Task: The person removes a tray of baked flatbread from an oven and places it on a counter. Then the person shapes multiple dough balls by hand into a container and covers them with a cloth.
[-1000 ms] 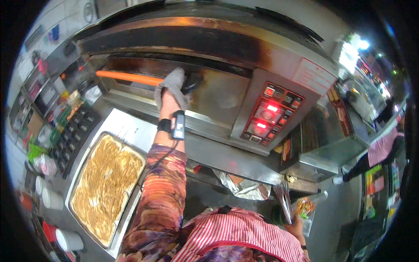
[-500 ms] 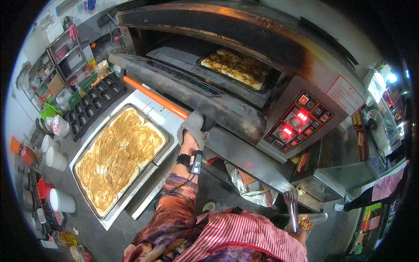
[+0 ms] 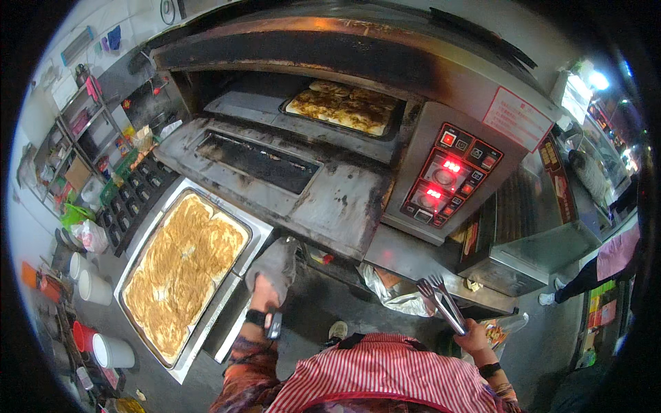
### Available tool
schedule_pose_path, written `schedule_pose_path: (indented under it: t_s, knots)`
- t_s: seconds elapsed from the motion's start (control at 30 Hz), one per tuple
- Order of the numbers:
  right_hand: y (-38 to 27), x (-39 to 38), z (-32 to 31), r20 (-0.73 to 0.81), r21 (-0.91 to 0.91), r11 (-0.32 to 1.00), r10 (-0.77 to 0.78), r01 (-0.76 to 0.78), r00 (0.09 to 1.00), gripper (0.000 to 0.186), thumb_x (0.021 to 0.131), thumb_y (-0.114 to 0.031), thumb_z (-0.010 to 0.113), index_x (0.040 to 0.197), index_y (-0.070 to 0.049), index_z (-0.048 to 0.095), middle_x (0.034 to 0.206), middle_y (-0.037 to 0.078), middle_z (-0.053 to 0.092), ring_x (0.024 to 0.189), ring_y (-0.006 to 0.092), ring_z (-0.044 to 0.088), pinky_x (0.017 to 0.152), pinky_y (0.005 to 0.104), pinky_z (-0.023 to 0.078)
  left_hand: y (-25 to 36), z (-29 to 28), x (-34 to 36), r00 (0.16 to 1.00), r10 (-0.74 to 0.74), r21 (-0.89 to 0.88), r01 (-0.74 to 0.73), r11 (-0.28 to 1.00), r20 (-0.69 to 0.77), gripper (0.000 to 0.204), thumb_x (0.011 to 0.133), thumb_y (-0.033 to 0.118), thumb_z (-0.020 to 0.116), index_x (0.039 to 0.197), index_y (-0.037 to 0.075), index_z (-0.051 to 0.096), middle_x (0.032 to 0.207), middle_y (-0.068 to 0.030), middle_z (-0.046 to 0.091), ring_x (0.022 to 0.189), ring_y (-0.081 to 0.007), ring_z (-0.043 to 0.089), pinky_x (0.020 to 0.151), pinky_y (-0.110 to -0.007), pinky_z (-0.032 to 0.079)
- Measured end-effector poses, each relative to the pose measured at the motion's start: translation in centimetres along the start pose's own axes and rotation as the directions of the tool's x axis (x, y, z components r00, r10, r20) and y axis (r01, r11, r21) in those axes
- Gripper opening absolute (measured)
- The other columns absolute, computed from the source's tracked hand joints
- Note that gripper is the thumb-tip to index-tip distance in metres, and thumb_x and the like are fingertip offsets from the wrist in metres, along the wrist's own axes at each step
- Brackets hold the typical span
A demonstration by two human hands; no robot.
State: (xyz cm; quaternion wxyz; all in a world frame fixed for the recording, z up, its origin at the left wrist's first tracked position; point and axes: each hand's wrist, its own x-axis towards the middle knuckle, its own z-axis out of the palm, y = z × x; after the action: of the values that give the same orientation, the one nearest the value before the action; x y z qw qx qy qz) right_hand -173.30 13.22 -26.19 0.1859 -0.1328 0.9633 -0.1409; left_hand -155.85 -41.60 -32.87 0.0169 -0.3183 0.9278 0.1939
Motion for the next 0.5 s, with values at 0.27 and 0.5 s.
schedule_pose_path:
  t_s: [0.27,0.5]
  knots:
    - [1.4,0.3,1.8,-0.03,0.116,0.991,-0.069,0.072,0.997,0.041,0.064,-0.023,0.071,0.097,-0.003,0.059,0.087,0.022,0.065,0.085,0.0381,0.064,0.073,0.0426,0.051,13.4,-21.3,2.9,0.984,0.08,0.256,-0.038,0.966,-0.159,0.037,0.092,0.029,0.04,0.12,0.01,0.053,0.113,-0.016,0.06,0.11,-0.0297,0.054,0.098,-0.041,0.037]
    - [0.6,-0.7,1.3,-0.093,0.181,0.979,0.116,-0.097,0.989,0.045,0.062,-0.028,0.074,0.096,-0.002,0.059,0.084,0.02,0.066,0.081,0.0352,0.065,0.07,0.0409,0.05,21.0,-25.5,15.5,0.93,0.322,0.643,-0.137,0.754,-0.18,0.043,0.091,0.029,0.038,0.125,0.008,0.052,0.124,-0.0157,0.054,0.12,-0.0291,0.045,0.104,-0.043,0.028]
